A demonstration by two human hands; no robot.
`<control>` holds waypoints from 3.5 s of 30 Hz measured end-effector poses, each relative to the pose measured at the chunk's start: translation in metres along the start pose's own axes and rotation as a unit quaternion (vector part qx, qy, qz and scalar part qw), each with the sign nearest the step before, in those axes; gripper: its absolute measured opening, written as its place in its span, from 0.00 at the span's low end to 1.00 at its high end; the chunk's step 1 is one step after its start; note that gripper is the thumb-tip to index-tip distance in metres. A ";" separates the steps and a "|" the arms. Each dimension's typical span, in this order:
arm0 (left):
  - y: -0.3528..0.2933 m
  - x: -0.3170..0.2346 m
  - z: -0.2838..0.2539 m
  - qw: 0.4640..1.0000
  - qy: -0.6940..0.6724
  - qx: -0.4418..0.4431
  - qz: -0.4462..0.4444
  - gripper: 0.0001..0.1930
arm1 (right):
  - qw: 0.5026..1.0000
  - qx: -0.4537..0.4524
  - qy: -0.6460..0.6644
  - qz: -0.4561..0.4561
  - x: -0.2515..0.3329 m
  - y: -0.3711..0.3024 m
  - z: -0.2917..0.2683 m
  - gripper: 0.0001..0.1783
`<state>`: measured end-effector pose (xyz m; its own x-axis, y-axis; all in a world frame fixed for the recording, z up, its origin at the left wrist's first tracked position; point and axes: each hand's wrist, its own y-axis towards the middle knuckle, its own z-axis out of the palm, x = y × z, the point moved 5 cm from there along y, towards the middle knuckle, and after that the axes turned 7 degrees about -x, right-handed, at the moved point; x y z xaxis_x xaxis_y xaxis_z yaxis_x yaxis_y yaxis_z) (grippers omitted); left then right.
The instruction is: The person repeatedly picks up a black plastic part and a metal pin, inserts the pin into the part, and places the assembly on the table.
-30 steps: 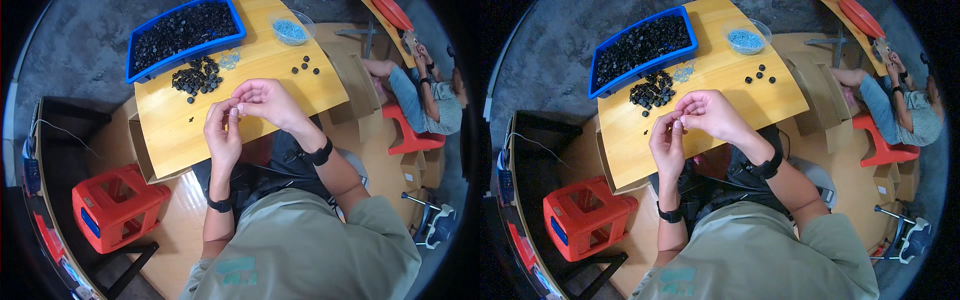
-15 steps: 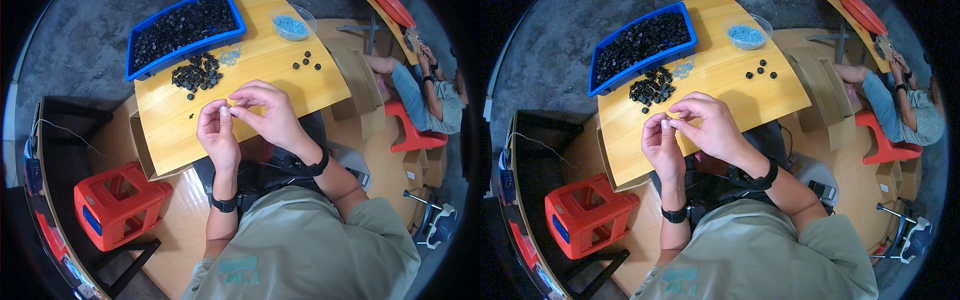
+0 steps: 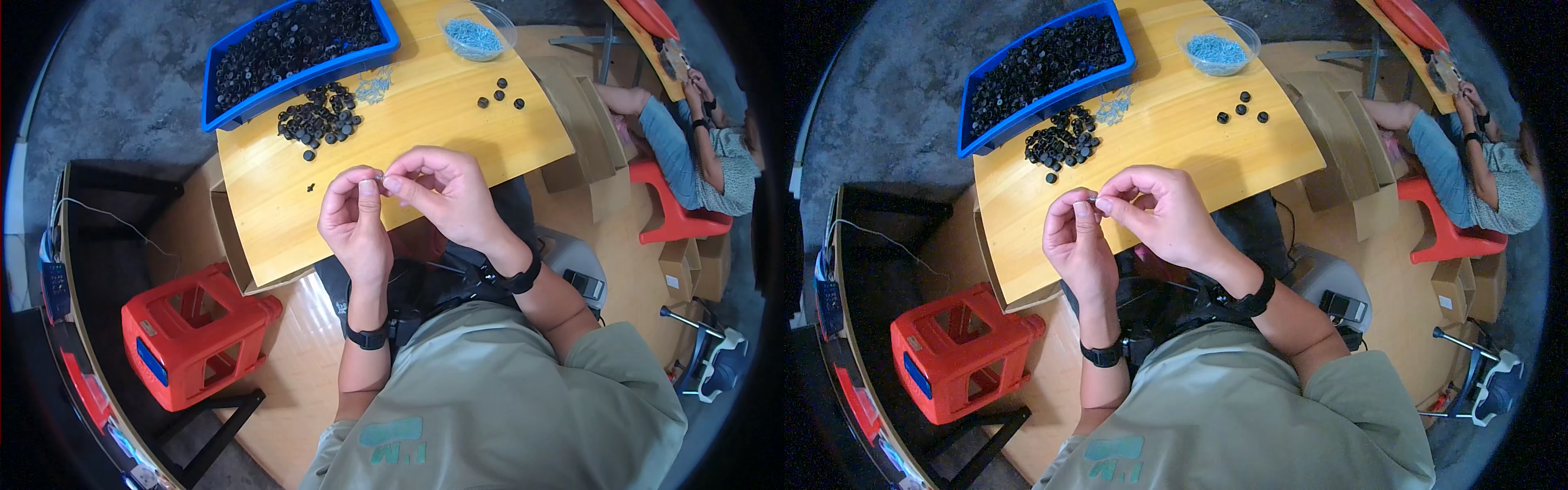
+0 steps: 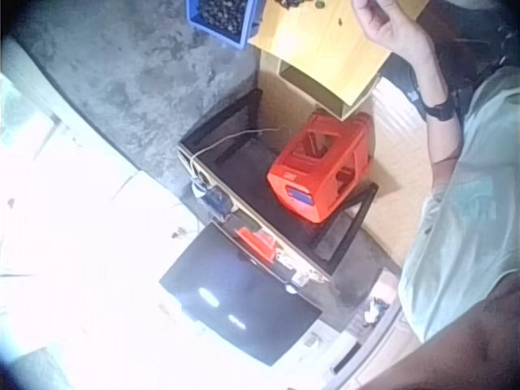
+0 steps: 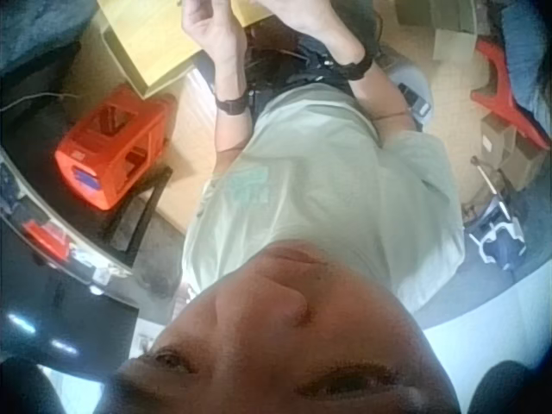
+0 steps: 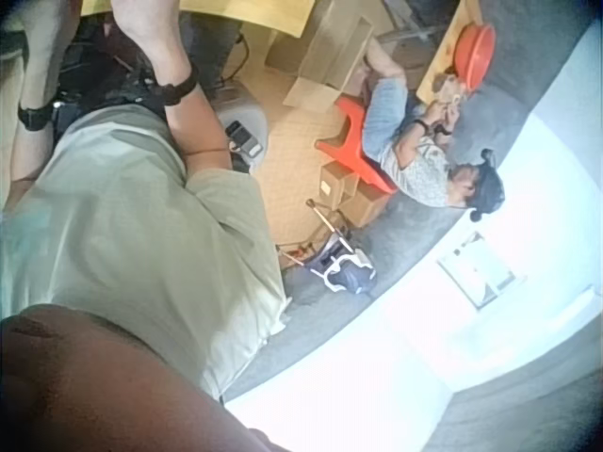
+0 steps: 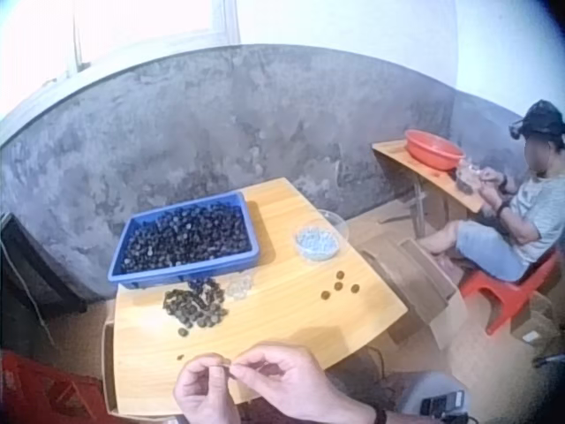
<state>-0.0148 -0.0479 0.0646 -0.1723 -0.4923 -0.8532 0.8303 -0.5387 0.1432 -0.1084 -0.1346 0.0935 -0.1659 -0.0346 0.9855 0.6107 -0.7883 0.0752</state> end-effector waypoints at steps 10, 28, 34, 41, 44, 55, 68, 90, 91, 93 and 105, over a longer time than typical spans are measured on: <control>0.000 0.000 0.000 1.000 -0.008 0.010 -0.009 0.04 | 0.993 -0.021 -0.037 -0.106 0.010 -0.005 0.001 0.03; -0.004 -0.015 0.009 0.997 0.010 0.076 -0.024 0.04 | 0.991 -0.019 -0.041 -0.128 0.021 -0.010 0.002 0.05; -0.003 -0.009 0.006 0.993 -0.031 0.076 -0.087 0.06 | 0.986 0.007 -0.074 -0.146 0.024 -0.009 0.002 0.05; -0.004 -0.004 0.008 0.975 -0.094 0.083 -0.183 0.07 | 0.945 0.120 -0.183 -0.245 0.035 -0.001 -0.001 0.06; -0.006 -0.004 0.013 0.965 -0.116 0.091 -0.215 0.08 | 0.930 0.129 -0.205 -0.276 0.038 0.000 -0.004 0.06; -0.007 -0.001 0.013 0.972 -0.042 0.062 -0.224 0.20 | 0.929 0.129 -0.202 -0.281 0.038 0.000 -0.012 0.05; -0.010 -0.024 0.010 0.944 0.260 0.138 0.150 0.04 | 0.982 0.065 -0.105 -0.142 0.030 -0.004 -0.015 0.03; 0.006 0.004 0.015 0.851 0.497 0.134 0.100 0.07 | 0.986 0.035 -0.124 -0.107 0.010 0.004 -0.029 0.05; 0.010 0.013 0.010 0.851 0.498 0.130 0.101 0.07 | 0.989 0.009 -0.136 -0.062 0.004 0.007 -0.034 0.06; 0.017 0.026 0.005 0.818 0.546 0.125 0.131 0.04 | 0.991 0.013 -0.133 -0.010 -0.001 0.007 -0.034 0.05; 0.034 -0.005 -0.046 0.793 0.583 0.028 0.174 0.09 | 0.994 -0.018 -0.068 0.082 -0.012 0.008 -0.045 0.05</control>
<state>0.0387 -0.0322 0.0504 0.6968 0.3309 -0.6364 0.6894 -0.5541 0.4666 -0.1360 -0.1680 0.0754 0.0420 -0.0832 0.9956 0.5920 -0.8007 -0.0919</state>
